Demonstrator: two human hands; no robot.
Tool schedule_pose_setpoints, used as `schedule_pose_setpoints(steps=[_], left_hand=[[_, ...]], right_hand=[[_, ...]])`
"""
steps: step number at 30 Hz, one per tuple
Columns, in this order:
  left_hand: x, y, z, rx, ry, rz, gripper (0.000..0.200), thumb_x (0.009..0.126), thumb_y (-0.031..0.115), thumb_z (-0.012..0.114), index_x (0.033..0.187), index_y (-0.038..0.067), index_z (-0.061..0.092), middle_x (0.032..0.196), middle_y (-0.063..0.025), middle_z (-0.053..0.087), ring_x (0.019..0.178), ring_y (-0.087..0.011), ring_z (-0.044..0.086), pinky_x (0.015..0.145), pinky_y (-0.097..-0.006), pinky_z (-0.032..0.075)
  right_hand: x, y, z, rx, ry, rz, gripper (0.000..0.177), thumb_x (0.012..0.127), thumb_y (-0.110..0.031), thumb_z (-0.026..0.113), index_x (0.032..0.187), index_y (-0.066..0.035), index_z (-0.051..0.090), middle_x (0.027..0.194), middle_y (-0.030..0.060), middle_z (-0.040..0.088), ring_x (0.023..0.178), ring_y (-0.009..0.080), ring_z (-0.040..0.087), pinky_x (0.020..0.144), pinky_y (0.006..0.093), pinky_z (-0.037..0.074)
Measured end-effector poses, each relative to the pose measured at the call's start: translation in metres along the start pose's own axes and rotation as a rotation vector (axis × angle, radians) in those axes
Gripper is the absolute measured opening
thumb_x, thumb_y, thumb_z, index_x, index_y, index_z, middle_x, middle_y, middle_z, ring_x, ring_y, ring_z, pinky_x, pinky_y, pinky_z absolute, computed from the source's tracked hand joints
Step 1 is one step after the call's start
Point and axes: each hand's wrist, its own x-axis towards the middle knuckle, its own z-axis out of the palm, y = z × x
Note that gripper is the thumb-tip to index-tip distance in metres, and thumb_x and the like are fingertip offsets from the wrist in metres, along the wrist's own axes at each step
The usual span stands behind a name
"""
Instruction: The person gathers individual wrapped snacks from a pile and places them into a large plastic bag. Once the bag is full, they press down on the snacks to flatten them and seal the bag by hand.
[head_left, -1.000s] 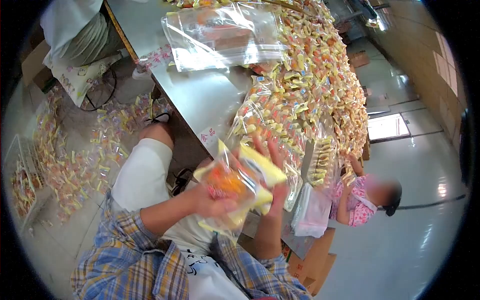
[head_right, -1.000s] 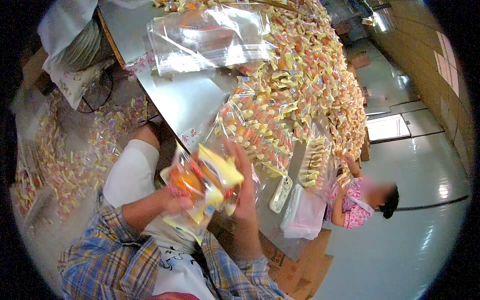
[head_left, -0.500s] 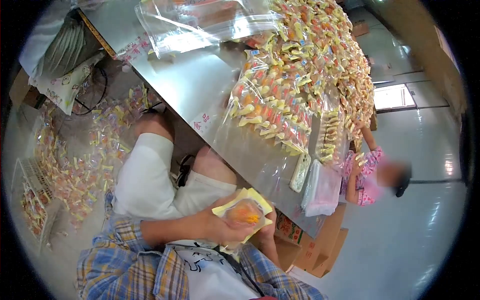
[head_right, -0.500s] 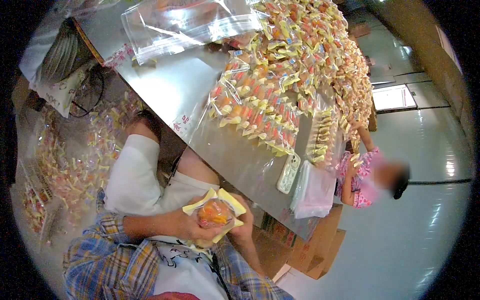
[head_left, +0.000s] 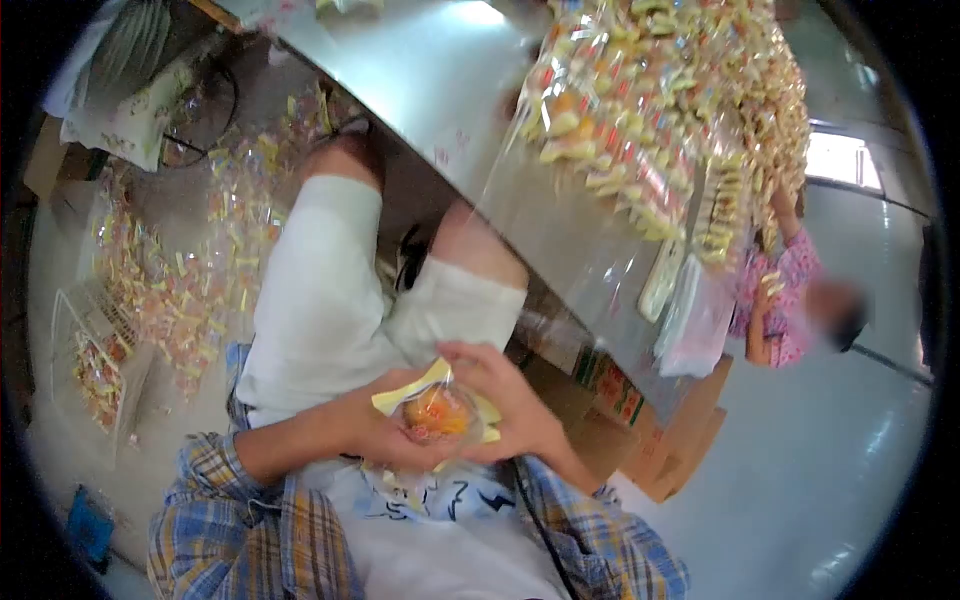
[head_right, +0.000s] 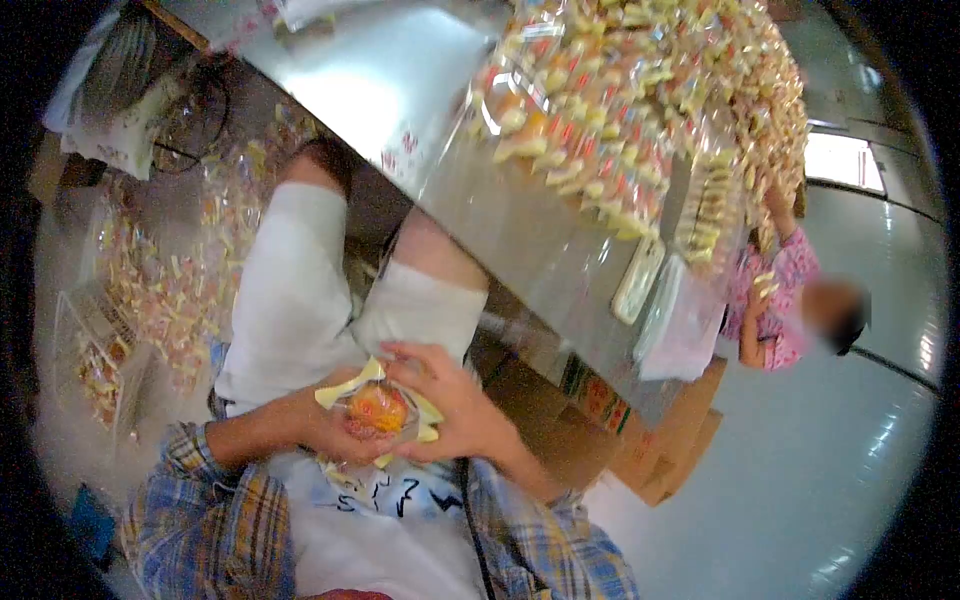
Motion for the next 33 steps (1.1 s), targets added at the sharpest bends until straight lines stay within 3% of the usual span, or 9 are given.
schedule_pose_setpoints(steps=[2,5,8,11,16,20,23,28,33], left_hand=[[-0.002,0.020,-0.010,-0.115,-0.065,-0.178,0.051,0.080,0.019,0.085,0.123,0.005,0.061,0.098,-0.0058,0.070,0.086,-0.0121,0.061,0.079,-0.0314,0.054],[-0.008,0.025,-0.020,-0.064,0.007,-0.029,0.056,0.075,0.021,0.088,0.123,0.006,0.062,0.098,-0.0067,0.071,0.084,-0.0148,0.065,0.076,-0.0309,0.054],[-0.010,0.023,-0.041,0.263,0.026,0.210,0.063,0.068,0.025,0.090,0.123,0.008,0.063,0.100,-0.0090,0.072,0.085,-0.0261,0.071,0.075,-0.0347,0.055],[-0.021,0.052,-0.046,0.544,0.079,0.048,0.070,0.063,0.029,0.089,0.125,0.010,0.064,0.099,-0.0097,0.071,0.087,-0.0362,0.070,0.074,-0.0408,0.056],[-0.049,0.071,-0.051,1.014,0.122,-0.064,0.076,0.060,0.035,0.090,0.128,0.011,0.065,0.096,-0.0100,0.069,0.085,-0.0358,0.069,0.073,-0.0451,0.056],[-0.055,0.068,-0.049,1.055,0.070,-0.158,0.075,0.066,0.038,0.088,0.130,0.009,0.063,0.097,-0.0115,0.068,0.089,-0.0353,0.069,0.078,-0.0454,0.055],[-0.052,0.042,-0.043,1.065,0.130,-0.144,0.076,0.069,0.042,0.087,0.132,0.008,0.061,0.099,-0.0122,0.068,0.090,-0.0365,0.069,0.081,-0.0458,0.055],[-0.039,0.003,-0.036,1.103,0.109,-0.227,0.079,0.077,0.050,0.085,0.138,0.008,0.057,0.103,-0.0149,0.069,0.092,-0.0390,0.068,0.084,-0.0481,0.054],[-0.035,0.007,-0.039,1.030,0.153,-0.178,0.095,0.068,0.049,0.091,0.144,0.007,0.054,0.109,-0.0153,0.071,0.096,-0.0399,0.068,0.088,-0.0478,0.054]], right_hand=[[0.000,0.005,0.002,-0.047,0.026,-0.097,0.084,0.071,-0.043,0.088,0.140,-0.004,0.059,0.147,0.0236,0.052,0.128,0.0403,0.055,0.105,0.0489,0.048],[0.017,-0.010,0.002,-0.118,0.039,-0.113,0.076,0.071,-0.048,0.088,0.130,-0.005,0.066,0.135,0.0201,0.062,0.107,0.0400,0.064,0.089,0.0445,0.055],[0.029,-0.015,0.009,-0.214,0.105,-0.153,0.071,0.074,-0.051,0.086,0.126,-0.007,0.068,0.131,0.0178,0.065,0.099,0.0363,0.065,0.079,0.0416,0.057],[0.041,-0.012,0.020,-0.240,0.197,-0.285,0.066,0.077,-0.051,0.084,0.126,-0.010,0.069,0.131,0.0164,0.065,0.096,0.0332,0.064,0.075,0.0404,0.057],[0.041,0.004,0.042,-0.358,0.166,-0.351,0.054,0.078,-0.045,0.080,0.123,-0.014,0.070,0.123,0.0103,0.067,0.086,0.0260,0.062,0.066,0.0354,0.056],[0.033,0.010,0.059,-0.383,0.113,-0.354,0.053,0.077,-0.039,0.081,0.124,-0.016,0.069,0.111,0.0058,0.064,0.088,0.0240,0.061,0.066,0.0357,0.056],[0.035,0.005,0.053,-0.402,-0.013,-0.198,0.059,0.069,-0.028,0.089,0.123,-0.014,0.069,0.121,0.0065,0.067,0.096,0.0270,0.065,0.072,0.0372,0.056],[0.023,0.019,0.060,-0.414,-0.132,-0.087,0.060,0.073,-0.030,0.085,0.129,-0.018,0.067,0.126,0.0087,0.065,0.100,0.0283,0.063,0.076,0.0382,0.056],[0.014,0.044,0.064,-0.181,-0.003,-0.094,0.054,0.077,-0.031,0.082,0.127,-0.018,0.066,0.137,0.0110,0.062,0.102,0.0310,0.063,0.080,0.0400,0.056]])
